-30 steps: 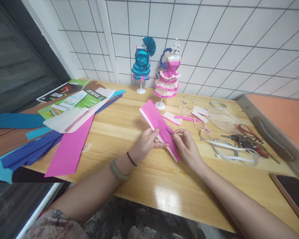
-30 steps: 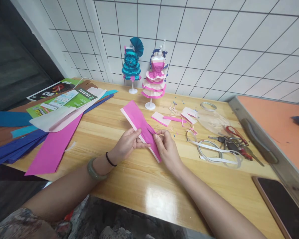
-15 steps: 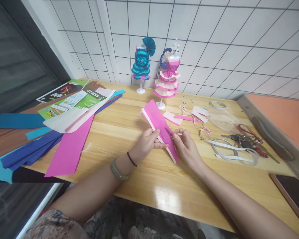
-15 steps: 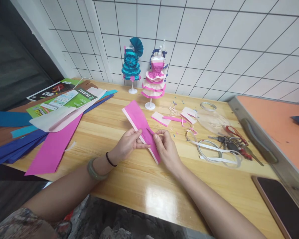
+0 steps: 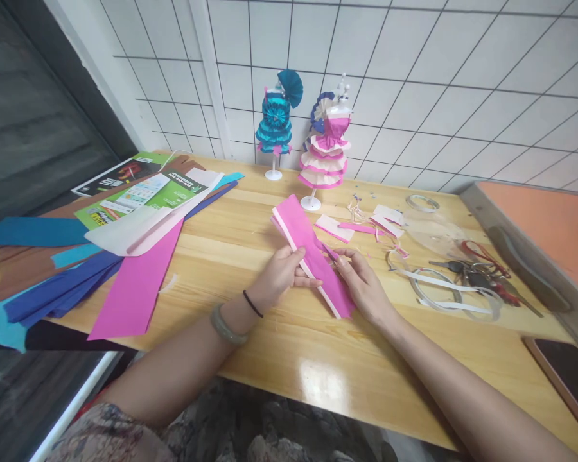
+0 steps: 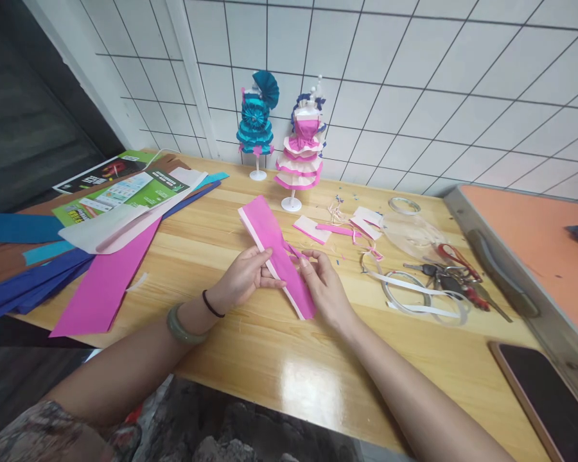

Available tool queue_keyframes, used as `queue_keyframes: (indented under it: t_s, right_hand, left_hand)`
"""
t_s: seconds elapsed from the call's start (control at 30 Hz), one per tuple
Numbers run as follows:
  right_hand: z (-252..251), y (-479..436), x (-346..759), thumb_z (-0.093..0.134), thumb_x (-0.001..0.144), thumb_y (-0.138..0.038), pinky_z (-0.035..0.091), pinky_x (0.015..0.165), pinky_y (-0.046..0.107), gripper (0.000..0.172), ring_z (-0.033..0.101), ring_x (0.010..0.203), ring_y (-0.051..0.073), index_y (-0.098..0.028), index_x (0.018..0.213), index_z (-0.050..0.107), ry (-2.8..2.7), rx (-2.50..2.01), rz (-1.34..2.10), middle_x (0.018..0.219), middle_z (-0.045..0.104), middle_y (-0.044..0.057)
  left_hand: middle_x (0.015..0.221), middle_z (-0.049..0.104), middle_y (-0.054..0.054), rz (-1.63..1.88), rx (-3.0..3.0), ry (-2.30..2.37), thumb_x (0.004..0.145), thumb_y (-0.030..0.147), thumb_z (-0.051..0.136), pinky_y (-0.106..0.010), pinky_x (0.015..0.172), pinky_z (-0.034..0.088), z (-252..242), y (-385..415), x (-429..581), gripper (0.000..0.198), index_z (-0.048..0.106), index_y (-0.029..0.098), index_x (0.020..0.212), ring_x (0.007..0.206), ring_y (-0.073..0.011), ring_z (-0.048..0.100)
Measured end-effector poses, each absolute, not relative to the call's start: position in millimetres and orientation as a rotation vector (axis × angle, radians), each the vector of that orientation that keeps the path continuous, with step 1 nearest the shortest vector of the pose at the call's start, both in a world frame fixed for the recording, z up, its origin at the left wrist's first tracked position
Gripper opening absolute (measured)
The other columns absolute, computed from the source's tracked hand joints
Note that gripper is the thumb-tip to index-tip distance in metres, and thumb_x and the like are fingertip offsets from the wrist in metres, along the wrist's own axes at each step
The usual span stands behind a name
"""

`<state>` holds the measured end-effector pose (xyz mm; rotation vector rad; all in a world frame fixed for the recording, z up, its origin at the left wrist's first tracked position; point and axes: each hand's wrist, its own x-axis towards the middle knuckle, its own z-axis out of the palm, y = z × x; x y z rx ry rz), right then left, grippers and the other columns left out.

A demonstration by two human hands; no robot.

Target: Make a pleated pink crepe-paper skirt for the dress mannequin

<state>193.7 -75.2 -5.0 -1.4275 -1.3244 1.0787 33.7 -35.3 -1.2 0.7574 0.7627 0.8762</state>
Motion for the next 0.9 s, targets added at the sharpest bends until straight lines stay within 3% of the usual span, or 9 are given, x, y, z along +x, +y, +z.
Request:
queue_keyframes:
  t_s: [0.17, 0.27, 0.63, 0.9]
  right_hand:
    - [-2, -74, 194, 0.072, 0.068, -0.044, 0.049, 0.079, 0.033, 0.055, 0.062, 0.087, 0.019, -0.021, 0.112, 0.048, -1.227, -1.371, 1.317, 0.102, 0.065, 0.006]
    - [-2, -74, 196, 0.075, 0.063, -0.040, 0.050, 0.076, 0.033, 0.059, 0.063, 0.086, 0.020, -0.020, 0.113, 0.050, -1.270, -1.421, 1.303, 0.103, 0.067, 0.007]
    - [-6, -74, 203, 0.075, 0.063, -0.037, 0.050, 0.072, 0.031, 0.063, 0.063, 0.081, 0.018, -0.018, 0.118, 0.049, -1.342, -1.487, 1.210, 0.113, 0.063, 0.010]
    - [-9, -73, 208, 0.075, 0.064, -0.038, 0.048, 0.085, 0.034, 0.064, 0.059, 0.103, 0.022, -0.020, 0.120, 0.050, -1.390, -1.448, 1.206, 0.124, 0.058, 0.010]
  left_hand:
    - [0.080, 0.067, -0.008, 0.907, 0.725, 0.757, 0.088, 0.023, 0.049, -0.033, 0.060, 0.059, -2, -31, 31, 0.014, 0.053, 0.012, 0.095, 0.065, -0.0153, 0.066]
    - [0.079, 0.067, -0.009, 0.905, 0.728, 0.763, 0.088, 0.022, 0.048, -0.032, 0.058, 0.059, -4, -29, 31, 0.013, 0.053, 0.012, 0.094, 0.064, -0.0155, 0.066]
    - [0.073, 0.065, -0.006, 1.029, 0.640, 0.703, 0.085, 0.018, 0.051, -0.031, 0.058, 0.058, -5, -13, 17, 0.006, 0.053, 0.013, 0.087, 0.060, -0.0125, 0.063]
    - [0.075, 0.065, -0.005, 1.110, 0.641, 0.729, 0.082, 0.016, 0.055, -0.030, 0.060, 0.057, -5, -10, 15, 0.005, 0.054, 0.012, 0.086, 0.062, -0.0125, 0.063]
